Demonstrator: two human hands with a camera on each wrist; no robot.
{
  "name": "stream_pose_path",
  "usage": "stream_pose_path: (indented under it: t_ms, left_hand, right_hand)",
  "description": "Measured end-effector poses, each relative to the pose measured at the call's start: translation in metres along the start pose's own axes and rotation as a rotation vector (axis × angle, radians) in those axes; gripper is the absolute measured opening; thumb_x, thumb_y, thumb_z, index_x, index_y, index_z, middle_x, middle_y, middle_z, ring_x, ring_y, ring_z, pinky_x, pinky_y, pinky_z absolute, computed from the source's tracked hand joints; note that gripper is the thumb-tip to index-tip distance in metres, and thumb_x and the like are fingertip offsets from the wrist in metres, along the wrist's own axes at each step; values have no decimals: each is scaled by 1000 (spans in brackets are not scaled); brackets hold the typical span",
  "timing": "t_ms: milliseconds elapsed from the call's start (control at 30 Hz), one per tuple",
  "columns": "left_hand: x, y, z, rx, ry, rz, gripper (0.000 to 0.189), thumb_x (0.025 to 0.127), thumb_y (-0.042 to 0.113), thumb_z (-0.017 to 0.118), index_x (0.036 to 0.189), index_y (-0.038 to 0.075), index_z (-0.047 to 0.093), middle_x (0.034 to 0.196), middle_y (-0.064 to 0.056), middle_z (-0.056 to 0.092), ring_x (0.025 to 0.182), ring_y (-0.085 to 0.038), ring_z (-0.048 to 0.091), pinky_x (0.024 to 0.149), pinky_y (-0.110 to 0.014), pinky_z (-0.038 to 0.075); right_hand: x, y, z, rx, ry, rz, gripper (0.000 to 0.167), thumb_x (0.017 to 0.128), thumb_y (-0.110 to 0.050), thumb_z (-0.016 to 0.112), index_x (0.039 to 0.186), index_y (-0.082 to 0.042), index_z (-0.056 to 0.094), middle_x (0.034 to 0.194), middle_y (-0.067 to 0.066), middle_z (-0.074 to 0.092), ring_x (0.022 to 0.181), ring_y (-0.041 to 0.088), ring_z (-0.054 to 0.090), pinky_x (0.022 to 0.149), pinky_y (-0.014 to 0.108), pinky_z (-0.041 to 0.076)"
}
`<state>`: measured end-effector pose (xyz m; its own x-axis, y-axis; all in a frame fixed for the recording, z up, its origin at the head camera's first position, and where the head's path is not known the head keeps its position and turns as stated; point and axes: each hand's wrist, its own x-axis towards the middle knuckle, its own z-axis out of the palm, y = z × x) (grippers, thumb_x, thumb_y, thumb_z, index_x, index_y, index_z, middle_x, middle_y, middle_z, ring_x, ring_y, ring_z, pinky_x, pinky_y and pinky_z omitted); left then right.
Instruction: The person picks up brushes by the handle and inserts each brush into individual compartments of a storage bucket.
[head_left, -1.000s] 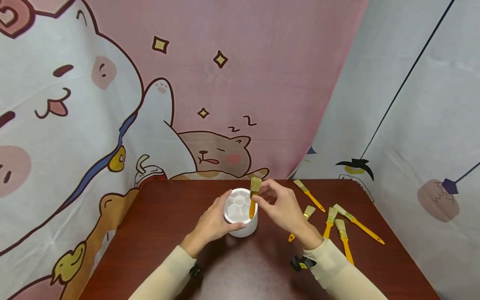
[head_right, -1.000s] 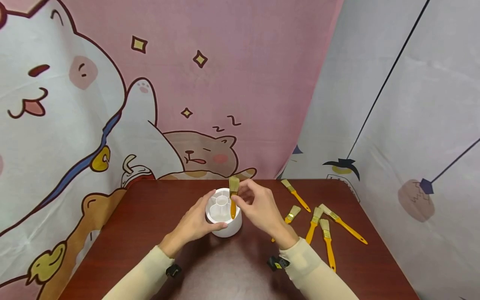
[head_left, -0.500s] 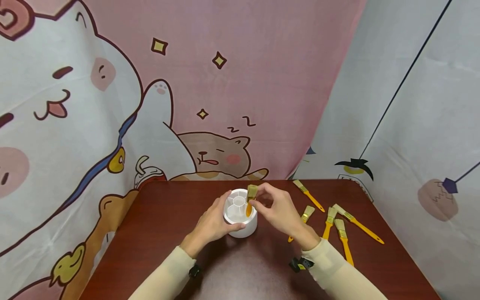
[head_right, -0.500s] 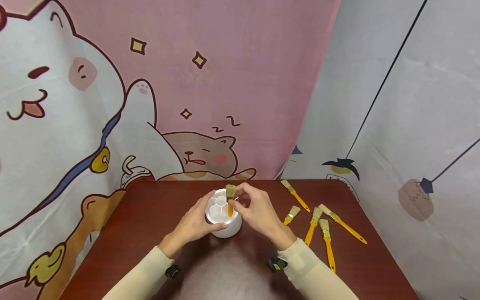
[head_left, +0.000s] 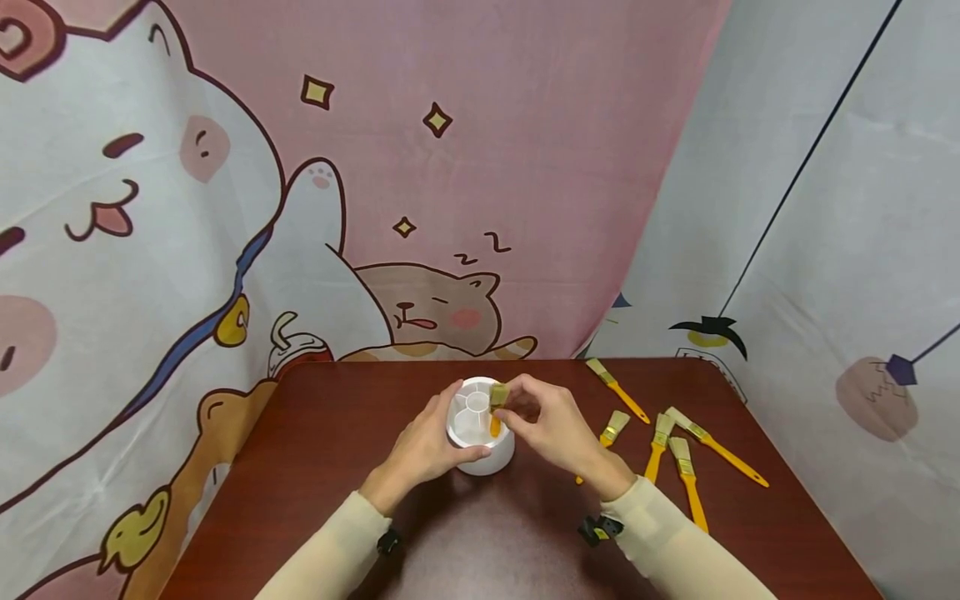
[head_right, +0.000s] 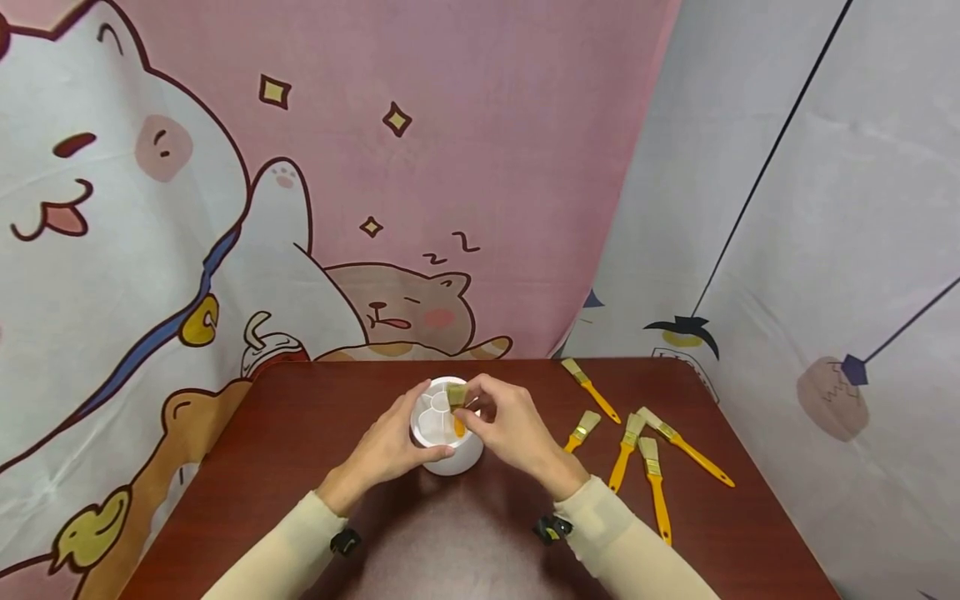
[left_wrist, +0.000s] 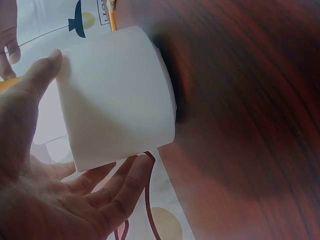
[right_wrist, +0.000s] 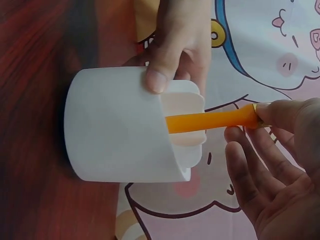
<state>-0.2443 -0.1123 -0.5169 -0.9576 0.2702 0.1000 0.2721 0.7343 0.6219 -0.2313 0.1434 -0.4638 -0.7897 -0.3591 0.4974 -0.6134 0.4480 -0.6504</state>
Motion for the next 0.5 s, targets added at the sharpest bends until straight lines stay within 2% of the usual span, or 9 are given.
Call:
stream_pose_path:
  t_ms: [267, 500]
  left_hand:
    - [0, 0, 1, 16, 3, 4, 127, 83, 63, 103, 182, 24, 34, 160, -16, 64, 127, -36, 76, 96, -61, 65]
    - [1, 0, 1, 17, 3, -3, 127, 84, 64, 102, 183, 25, 34, 164, -16, 63, 132, -37, 75, 100, -62, 66]
  right_hand:
    - [-6, 8, 8, -1, -44, 4, 25, 100, -8, 93, 113, -19, 75, 107, -5, 85, 94, 7, 81, 81, 43, 71]
    - [-10, 14, 14, -40, -74, 1, 26, 98, -7, 94, 112, -17, 75, 105, -3, 85, 92, 7, 79, 82, 37, 71]
